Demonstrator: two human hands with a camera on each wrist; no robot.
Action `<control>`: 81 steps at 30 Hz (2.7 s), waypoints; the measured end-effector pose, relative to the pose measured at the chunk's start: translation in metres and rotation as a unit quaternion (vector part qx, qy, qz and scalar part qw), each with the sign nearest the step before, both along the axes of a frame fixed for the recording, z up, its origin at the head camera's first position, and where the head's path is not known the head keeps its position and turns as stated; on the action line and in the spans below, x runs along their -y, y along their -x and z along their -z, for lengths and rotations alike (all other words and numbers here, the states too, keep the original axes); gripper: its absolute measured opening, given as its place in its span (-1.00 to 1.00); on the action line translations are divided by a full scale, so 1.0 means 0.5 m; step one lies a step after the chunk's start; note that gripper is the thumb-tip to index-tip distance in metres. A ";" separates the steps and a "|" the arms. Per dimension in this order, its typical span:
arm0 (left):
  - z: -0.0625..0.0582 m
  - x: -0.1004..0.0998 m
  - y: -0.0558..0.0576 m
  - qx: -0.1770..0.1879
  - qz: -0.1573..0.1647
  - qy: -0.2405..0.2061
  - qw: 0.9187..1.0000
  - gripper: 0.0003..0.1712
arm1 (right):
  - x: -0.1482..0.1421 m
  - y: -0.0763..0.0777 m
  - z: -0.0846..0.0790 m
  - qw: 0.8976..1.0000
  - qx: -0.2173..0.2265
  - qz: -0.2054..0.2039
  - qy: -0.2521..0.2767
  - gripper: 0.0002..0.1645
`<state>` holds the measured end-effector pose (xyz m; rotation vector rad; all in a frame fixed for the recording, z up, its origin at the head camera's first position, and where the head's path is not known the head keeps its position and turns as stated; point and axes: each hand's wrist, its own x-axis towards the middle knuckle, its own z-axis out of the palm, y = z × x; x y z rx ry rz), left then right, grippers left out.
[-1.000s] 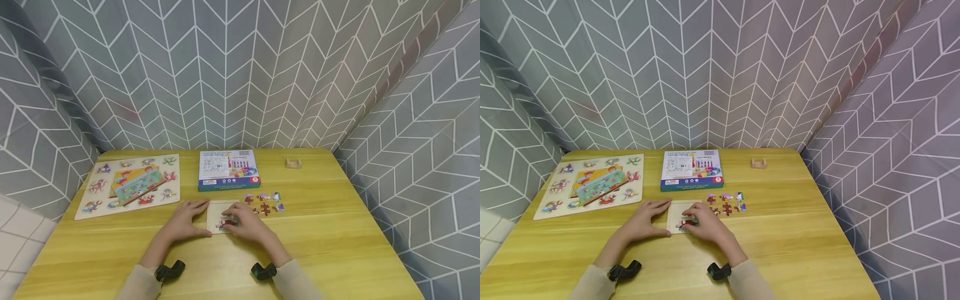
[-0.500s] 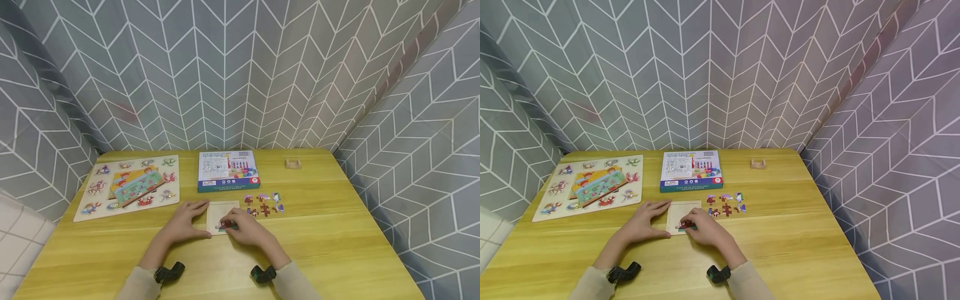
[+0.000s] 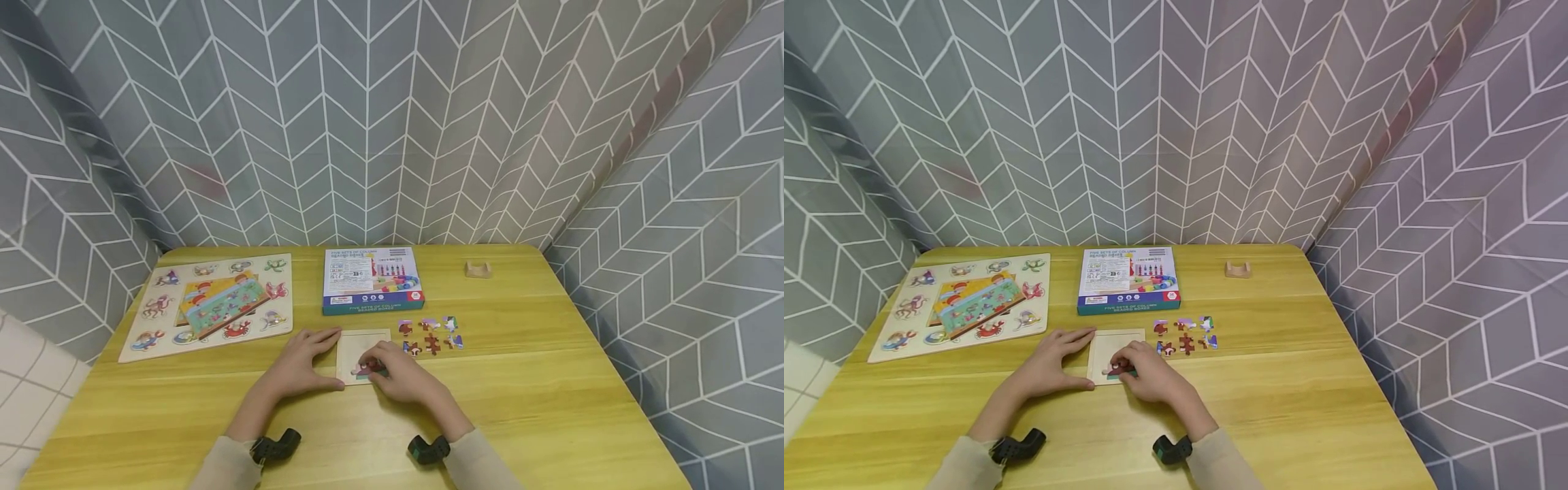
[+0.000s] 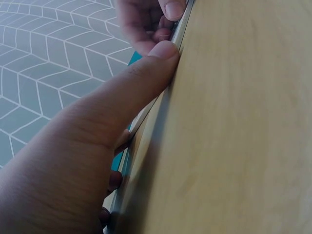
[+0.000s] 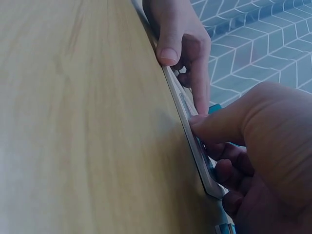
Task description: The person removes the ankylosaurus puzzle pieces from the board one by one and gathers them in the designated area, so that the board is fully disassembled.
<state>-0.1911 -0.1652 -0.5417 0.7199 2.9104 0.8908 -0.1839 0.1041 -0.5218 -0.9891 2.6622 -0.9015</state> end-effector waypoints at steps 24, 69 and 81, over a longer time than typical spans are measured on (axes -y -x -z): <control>0.006 0.003 0.006 -0.009 0.009 -0.005 1.000 0.24 | -0.002 -0.001 -0.007 1.000 0.004 -0.003 0.013 -0.69; 0.013 0.002 0.003 -0.013 0.010 -0.007 1.000 0.25 | -0.180 -0.014 -0.027 0.986 -0.023 0.138 0.089 -0.64; 0.009 0.004 0.005 -0.021 0.014 -0.011 1.000 0.24 | -0.270 -0.028 0.010 0.985 0.004 0.149 0.085 -0.66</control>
